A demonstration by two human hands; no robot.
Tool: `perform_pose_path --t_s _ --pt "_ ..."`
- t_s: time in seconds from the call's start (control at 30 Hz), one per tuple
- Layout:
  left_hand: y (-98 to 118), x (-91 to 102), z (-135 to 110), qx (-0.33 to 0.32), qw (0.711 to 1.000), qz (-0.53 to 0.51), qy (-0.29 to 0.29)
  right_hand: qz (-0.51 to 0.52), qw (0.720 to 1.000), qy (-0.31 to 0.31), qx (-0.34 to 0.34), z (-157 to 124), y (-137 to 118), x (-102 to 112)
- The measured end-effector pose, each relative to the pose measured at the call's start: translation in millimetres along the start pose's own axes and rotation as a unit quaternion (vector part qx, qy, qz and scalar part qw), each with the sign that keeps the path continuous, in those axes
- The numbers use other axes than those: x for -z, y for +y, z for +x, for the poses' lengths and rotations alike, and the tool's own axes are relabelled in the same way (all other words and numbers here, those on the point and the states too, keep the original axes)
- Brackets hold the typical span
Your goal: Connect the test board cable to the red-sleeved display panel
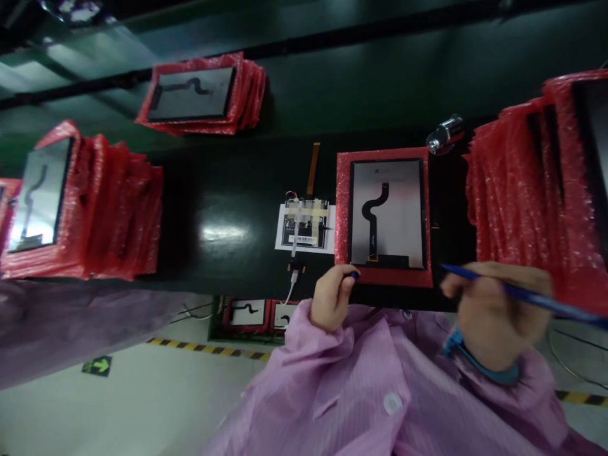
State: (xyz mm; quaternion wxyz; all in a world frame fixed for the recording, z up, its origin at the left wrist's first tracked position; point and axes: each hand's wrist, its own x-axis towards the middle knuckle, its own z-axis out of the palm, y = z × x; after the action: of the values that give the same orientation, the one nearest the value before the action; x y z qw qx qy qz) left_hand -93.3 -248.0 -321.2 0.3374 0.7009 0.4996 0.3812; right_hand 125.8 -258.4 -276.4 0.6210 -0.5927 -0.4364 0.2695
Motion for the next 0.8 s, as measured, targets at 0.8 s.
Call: perform_pose_path --t_s 0.8 --pt "-24.6 -17.7 11.1 -0.070 0.988 0.132 0.048 -0.158 0.969 -0.188 0.004 10.6 44.1 -50.7"
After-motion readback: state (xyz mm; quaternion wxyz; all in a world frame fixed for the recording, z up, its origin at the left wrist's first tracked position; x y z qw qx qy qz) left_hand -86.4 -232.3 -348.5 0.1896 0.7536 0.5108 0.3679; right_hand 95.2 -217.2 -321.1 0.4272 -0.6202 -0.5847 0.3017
